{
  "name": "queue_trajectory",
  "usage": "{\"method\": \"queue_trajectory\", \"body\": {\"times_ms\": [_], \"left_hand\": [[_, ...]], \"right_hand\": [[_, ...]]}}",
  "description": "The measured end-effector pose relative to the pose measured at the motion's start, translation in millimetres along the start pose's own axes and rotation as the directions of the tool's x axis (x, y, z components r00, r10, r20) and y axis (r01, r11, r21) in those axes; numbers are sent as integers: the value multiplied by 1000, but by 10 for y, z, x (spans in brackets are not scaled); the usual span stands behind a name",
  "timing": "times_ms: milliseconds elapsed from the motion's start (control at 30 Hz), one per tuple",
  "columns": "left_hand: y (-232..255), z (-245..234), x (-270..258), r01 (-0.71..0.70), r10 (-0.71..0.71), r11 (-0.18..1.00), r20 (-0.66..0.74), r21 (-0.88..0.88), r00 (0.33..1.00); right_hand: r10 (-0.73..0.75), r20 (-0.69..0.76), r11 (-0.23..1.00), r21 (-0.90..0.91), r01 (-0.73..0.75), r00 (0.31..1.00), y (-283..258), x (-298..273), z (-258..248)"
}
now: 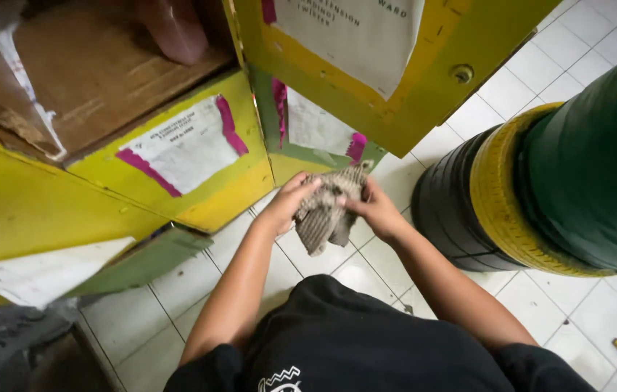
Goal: Cleaning and wiping down various gym lockers using a spray bottle and cloth.
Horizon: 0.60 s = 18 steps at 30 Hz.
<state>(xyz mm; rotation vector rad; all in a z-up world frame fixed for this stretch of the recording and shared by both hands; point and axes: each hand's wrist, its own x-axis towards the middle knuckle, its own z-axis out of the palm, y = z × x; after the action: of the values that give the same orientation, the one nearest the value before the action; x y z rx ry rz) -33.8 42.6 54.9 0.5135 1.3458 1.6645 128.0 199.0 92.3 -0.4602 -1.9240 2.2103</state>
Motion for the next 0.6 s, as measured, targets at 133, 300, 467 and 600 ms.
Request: {"method": "queue_trajectory", "body": {"times_ms": [133,300,467,600], "left_hand": [[103,-24,-140,180,-87,878,221,-444,971],[-38,-295,-5,53,-38,997,230,-61,973],[-19,-805,249,-13,10,998,58,59,998],[216,-1196,292,-172,168,970,35,175,985]], "right_hand": [[128,-182,944,322,-64,975,119,54,-117],[101,-171,950,309,-44,980,-100,74,-27],[65,-237,989,148,-30,969,102,259,164],[46,-332,984,177,14,942,282,442,486]]}}
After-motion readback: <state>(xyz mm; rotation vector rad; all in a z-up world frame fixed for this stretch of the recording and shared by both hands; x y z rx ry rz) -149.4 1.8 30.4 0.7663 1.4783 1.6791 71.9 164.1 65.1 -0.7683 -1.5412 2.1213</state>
